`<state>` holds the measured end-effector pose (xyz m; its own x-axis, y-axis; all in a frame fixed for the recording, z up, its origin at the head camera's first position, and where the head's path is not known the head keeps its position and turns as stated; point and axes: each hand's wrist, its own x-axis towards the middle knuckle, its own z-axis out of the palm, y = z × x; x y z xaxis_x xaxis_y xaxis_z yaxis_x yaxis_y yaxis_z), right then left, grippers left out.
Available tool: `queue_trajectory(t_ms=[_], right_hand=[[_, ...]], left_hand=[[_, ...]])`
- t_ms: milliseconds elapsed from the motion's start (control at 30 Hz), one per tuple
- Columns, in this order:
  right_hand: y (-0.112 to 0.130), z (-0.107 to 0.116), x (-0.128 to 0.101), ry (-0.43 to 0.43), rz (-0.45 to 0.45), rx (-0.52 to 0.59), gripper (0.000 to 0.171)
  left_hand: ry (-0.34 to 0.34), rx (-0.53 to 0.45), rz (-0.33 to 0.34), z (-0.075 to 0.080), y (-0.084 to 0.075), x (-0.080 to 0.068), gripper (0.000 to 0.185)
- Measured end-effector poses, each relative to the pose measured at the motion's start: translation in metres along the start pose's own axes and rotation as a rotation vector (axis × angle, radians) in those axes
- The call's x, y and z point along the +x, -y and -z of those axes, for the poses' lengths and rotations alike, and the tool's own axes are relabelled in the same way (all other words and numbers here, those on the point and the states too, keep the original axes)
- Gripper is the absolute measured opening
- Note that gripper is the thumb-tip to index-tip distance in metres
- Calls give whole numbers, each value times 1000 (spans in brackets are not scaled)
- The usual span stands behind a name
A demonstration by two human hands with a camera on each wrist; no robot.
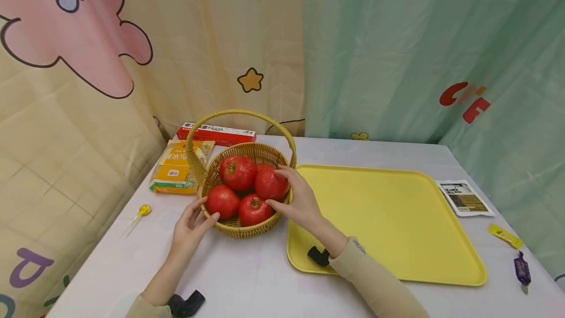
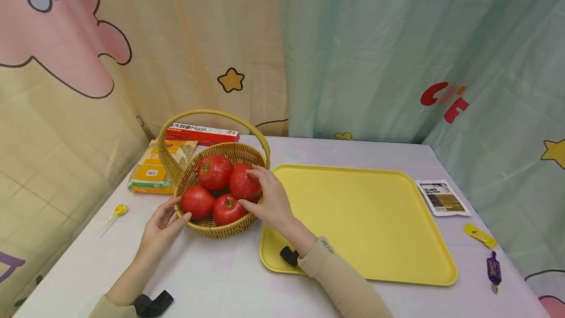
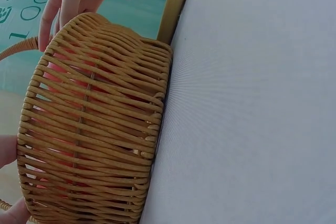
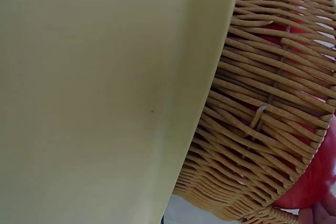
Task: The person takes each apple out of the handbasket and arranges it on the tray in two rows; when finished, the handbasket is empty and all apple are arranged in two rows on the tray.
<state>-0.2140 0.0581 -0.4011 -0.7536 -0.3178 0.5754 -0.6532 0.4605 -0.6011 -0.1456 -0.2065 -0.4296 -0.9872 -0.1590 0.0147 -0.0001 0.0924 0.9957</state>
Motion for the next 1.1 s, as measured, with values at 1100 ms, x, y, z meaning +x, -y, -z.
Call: queue_trajectory(t_ms=[1100], right_hand=[[-59, 106, -10, -34, 298, -197, 75]], left_hand=[[-16, -16, -18, -2, 2, 0, 57]])
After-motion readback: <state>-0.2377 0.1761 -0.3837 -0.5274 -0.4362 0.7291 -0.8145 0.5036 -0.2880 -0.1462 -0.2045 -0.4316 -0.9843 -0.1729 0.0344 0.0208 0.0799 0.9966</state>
